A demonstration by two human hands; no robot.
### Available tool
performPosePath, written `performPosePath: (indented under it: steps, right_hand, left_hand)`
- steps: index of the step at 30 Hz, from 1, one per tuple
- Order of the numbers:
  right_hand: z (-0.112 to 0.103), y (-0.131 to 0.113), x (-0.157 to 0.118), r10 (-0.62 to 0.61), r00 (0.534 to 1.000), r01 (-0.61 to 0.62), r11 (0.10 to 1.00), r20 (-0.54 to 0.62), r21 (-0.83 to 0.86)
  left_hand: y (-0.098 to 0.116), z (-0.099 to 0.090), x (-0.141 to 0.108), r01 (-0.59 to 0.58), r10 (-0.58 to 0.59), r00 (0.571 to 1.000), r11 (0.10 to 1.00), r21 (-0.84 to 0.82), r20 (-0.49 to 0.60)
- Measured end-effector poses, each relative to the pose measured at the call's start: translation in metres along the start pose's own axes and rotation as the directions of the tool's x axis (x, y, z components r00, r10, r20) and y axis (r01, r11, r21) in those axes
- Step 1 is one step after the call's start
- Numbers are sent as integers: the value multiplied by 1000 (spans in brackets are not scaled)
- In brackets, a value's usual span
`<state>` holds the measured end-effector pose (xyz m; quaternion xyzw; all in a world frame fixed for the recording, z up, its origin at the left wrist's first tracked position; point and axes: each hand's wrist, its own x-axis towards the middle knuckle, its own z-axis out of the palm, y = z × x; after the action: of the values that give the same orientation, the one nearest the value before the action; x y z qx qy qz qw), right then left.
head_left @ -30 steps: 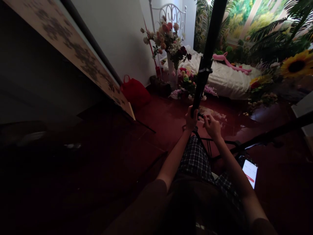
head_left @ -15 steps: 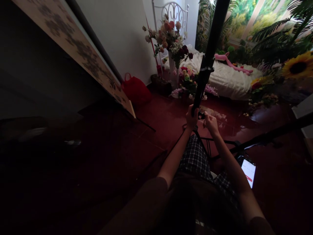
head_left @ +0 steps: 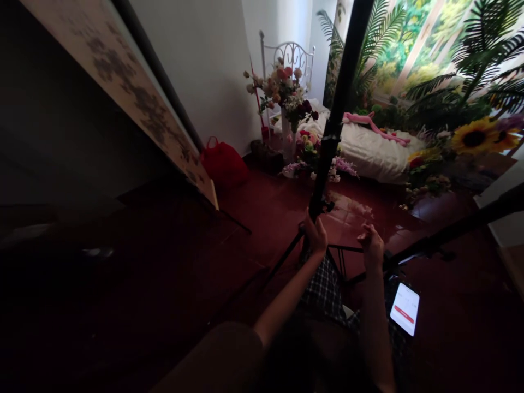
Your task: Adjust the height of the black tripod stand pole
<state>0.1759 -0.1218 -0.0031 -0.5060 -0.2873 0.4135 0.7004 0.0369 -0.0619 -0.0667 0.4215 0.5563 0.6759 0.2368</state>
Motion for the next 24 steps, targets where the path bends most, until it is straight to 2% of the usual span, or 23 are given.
performPosePath:
  steps: [6, 9, 12, 15, 17, 19, 21, 22, 24]
  right_hand:
    - [-49, -13, 6, -126, 971, 114, 991, -202, -74]
    - [-68, -19, 6, -282, 906, 247, 958, -316, -148]
    - [-81, -23, 4, -376, 838, 311, 924, -395, -220]
    - [-91, -26, 4, -418, 792, 341, 907, -445, -247]
    - [-98, -27, 5, -450, 751, 364, 893, -483, -265]
    - [-106, -28, 7, -463, 722, 374, 886, -515, -273]
    - [-115, -30, 8, -424, 732, 356, 905, -533, -232]
    - [-120, -31, 7, -390, 749, 336, 920, -536, -201]
    - [-129, -34, 6, -332, 788, 289, 943, -519, -164]
  left_hand:
    - [4, 12, -49, 95, -96, 995, 993, 73, 11]
    - [13, 27, -84, 117, -124, 981, 992, 54, 148]
    - [33, 47, -113, 95, -83, 939, 995, -21, 333]
    - [65, 71, -125, 55, 43, 836, 985, -162, 547]
    - [89, 89, -124, 1, 186, 734, 961, -275, 653]
    - [109, 111, -120, -57, 341, 601, 920, -387, 723]
    - [122, 133, -116, -72, 415, 482, 897, -437, 772]
    - [125, 144, -115, -66, 416, 437, 899, -433, 797]
    - [125, 163, -114, -39, 385, 373, 915, -400, 844]
